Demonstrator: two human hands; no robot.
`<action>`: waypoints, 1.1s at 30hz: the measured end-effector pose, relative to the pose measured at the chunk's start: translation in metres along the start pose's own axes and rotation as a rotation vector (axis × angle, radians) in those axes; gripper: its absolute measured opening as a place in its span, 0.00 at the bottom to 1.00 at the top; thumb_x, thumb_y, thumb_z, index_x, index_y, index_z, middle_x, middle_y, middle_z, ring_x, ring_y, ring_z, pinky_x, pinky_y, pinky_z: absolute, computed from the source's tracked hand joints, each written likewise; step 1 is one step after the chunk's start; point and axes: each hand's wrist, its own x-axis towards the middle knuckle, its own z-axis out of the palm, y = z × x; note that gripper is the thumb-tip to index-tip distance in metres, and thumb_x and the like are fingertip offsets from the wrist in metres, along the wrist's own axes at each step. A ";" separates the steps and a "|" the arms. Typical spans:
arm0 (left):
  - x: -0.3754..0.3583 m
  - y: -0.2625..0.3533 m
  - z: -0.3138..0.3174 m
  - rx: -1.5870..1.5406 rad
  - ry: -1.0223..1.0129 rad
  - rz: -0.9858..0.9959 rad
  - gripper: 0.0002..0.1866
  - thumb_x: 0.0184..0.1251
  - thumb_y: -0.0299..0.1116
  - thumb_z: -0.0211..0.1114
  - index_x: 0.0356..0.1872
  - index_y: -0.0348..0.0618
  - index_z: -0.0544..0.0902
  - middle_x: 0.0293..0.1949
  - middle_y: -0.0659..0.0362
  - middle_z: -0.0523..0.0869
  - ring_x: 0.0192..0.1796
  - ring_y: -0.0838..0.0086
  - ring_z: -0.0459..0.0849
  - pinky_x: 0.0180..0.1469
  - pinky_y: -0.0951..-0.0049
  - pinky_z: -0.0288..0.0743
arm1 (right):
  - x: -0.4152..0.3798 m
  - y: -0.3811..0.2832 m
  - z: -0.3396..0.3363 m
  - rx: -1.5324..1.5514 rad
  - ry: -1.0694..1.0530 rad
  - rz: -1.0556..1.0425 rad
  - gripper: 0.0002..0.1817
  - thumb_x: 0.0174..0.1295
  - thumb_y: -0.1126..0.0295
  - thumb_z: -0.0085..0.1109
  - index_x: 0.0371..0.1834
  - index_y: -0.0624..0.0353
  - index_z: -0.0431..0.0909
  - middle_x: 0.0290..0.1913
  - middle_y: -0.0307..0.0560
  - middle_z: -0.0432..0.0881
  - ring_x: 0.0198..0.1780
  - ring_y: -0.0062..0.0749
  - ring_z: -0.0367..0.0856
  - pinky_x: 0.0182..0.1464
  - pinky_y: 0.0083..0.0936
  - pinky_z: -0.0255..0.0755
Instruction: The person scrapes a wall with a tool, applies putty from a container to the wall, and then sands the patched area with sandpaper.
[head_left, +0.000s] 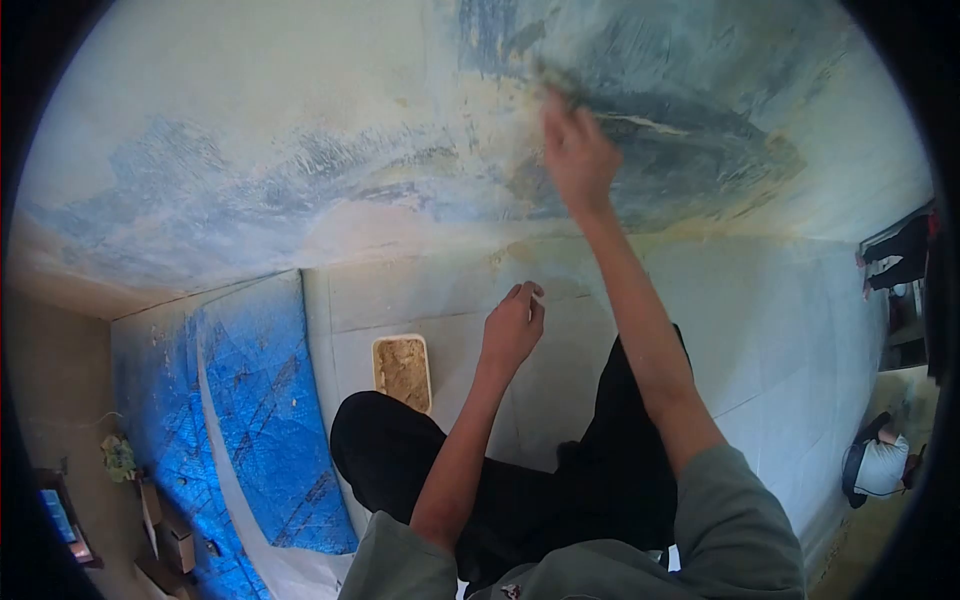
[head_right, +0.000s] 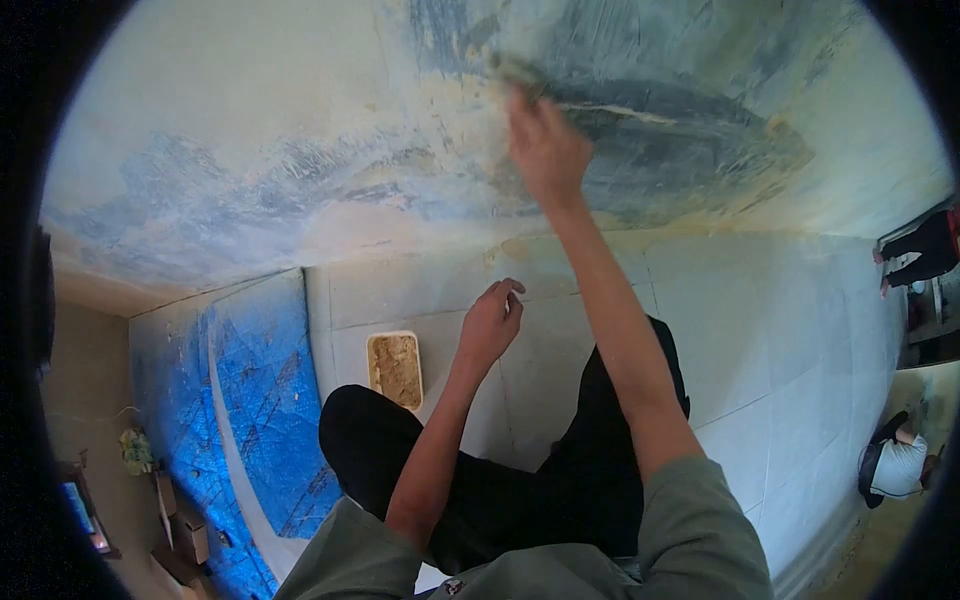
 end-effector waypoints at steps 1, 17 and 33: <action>-0.001 0.001 -0.001 0.000 -0.007 -0.007 0.09 0.61 0.27 0.57 0.42 0.43 0.77 0.36 0.50 0.82 0.38 0.53 0.84 0.39 0.55 0.77 | 0.016 0.003 -0.002 0.086 0.060 0.127 0.16 0.56 0.70 0.64 0.49 0.48 0.82 0.29 0.36 0.76 0.23 0.30 0.79 0.26 0.27 0.75; -0.006 0.005 -0.001 0.062 0.011 0.007 0.08 0.63 0.25 0.55 0.42 0.40 0.78 0.36 0.47 0.82 0.31 0.53 0.82 0.36 0.57 0.75 | -0.037 0.007 0.025 0.233 -0.065 0.227 0.11 0.48 0.80 0.59 0.33 0.53 0.72 0.31 0.41 0.78 0.29 0.40 0.82 0.27 0.34 0.75; -0.001 0.009 0.002 0.108 -0.053 -0.006 0.09 0.62 0.27 0.55 0.42 0.40 0.79 0.38 0.46 0.83 0.35 0.50 0.82 0.39 0.56 0.75 | -0.081 0.019 0.027 0.143 -0.334 0.079 0.14 0.45 0.80 0.60 0.35 0.53 0.69 0.35 0.38 0.77 0.33 0.40 0.82 0.29 0.34 0.77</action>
